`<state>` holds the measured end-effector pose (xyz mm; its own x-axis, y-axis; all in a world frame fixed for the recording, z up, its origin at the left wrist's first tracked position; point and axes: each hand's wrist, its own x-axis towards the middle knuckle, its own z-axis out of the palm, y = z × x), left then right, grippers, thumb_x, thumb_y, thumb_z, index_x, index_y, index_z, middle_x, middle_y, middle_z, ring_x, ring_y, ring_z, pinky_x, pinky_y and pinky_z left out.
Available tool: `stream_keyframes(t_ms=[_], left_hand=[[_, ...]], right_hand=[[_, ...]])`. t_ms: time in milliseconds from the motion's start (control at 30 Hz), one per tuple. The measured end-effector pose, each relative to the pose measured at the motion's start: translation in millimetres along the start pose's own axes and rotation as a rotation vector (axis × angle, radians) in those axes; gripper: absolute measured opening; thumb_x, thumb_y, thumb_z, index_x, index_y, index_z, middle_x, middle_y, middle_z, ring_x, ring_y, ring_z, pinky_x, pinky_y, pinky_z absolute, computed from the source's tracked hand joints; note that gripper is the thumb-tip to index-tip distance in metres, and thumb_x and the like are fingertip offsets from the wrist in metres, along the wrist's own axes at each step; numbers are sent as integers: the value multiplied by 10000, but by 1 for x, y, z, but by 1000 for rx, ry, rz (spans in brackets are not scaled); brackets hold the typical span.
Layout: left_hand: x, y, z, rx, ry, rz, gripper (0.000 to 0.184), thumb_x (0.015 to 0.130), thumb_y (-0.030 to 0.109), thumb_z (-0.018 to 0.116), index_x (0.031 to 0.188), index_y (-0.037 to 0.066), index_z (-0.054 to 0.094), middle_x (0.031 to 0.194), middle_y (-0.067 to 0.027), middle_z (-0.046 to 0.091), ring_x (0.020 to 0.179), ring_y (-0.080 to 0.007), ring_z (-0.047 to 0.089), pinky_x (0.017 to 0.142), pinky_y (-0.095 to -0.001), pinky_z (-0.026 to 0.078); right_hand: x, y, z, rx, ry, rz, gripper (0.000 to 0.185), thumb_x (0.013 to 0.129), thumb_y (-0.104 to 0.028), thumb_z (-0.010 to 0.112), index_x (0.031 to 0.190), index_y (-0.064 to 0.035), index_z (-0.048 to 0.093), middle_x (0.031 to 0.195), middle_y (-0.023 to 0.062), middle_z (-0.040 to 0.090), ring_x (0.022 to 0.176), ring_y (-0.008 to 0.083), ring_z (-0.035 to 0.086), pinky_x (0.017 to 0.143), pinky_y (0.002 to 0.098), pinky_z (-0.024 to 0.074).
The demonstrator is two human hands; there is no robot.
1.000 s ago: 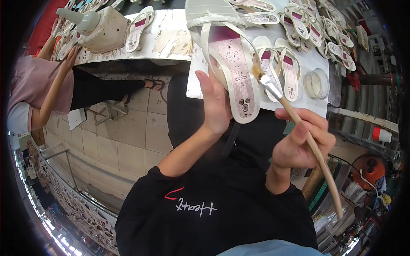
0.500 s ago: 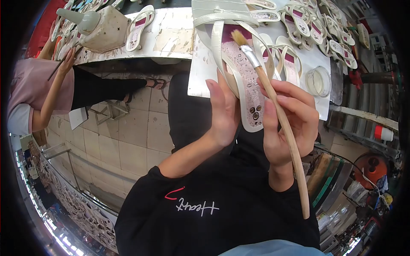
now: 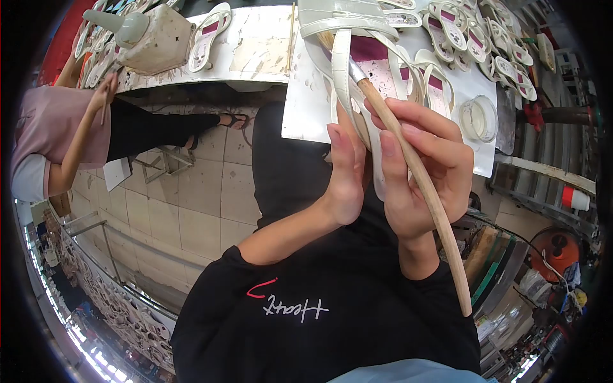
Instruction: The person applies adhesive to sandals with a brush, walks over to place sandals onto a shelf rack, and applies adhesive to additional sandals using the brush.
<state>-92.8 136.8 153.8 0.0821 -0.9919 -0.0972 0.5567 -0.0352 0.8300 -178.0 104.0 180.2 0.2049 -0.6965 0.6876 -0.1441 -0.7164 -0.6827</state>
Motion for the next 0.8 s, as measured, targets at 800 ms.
stream_keyframes(t_ms=[800], left_hand=[[6, 5, 2, -5, -114, 73, 988, 811, 789, 39, 1476, 66, -67, 1502, -116, 188, 1366, -222, 232, 1112, -333, 176]], right_hand=[[-6, 8, 2, -67, 89, 99, 187, 859, 63, 576, 994, 42, 448, 1053, 247, 569, 920, 298, 651, 804, 336, 561]])
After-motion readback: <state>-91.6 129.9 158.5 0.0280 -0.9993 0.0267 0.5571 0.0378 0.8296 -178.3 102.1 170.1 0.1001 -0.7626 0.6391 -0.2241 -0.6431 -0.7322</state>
